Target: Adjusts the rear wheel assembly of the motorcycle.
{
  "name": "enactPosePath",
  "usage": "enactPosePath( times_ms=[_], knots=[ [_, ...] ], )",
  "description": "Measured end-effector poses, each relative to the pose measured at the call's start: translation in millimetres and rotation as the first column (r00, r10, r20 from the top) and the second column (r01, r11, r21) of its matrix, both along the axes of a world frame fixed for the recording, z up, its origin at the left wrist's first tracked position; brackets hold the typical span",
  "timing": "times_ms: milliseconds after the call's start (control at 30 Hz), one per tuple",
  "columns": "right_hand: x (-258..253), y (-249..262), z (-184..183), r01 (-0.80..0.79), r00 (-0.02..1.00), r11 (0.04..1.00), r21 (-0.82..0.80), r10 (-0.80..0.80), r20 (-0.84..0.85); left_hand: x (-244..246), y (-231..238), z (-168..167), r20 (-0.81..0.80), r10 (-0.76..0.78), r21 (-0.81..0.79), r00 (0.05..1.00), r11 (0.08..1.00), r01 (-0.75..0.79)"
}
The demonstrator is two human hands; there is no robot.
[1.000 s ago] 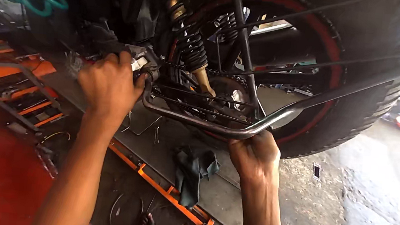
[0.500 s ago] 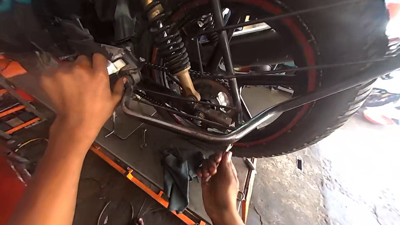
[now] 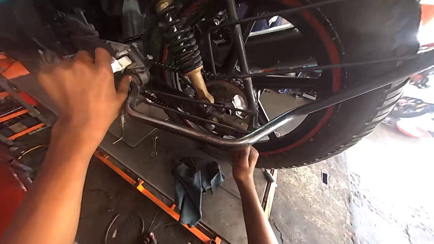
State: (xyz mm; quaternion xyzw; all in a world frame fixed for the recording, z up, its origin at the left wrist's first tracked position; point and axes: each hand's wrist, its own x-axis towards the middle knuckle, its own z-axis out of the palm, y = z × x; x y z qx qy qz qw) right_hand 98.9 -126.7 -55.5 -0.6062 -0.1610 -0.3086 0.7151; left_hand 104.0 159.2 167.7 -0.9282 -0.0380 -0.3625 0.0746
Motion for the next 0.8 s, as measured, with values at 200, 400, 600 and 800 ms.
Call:
enactPosePath(
  times_ms=[200, 400, 600, 800],
  knots=[
    [7.7, -6.3, -17.5, -0.012, 1.000, 1.000, 0.011, 0.012, 0.004, 5.0, 2.6, -1.3, -0.002, 0.014, 0.017, 1.000, 1.000, -0.014],
    [41.7, -18.9, -7.2, 0.472, 0.846, 0.848, -0.240, -0.359, 0.394, 8.6, 3.0, -1.2, 0.009, 0.005, -0.002, 1.000, 1.000, -0.005],
    [9.4, 1.9, 0.5, 0.331, 0.944, 0.924, -0.190, -0.327, 0.052, 13.2, 4.6, -2.2, 0.031, 0.017, -0.023, 0.999, 1.000, -0.016],
    [-69.3, 11.0, 113.2, -0.103, 0.645, 0.377, 0.921, 0.730, -0.226, 13.2, 3.1, -0.5, 0.008, 0.031, -0.033, 0.999, 0.999, -0.030]
  ],
)
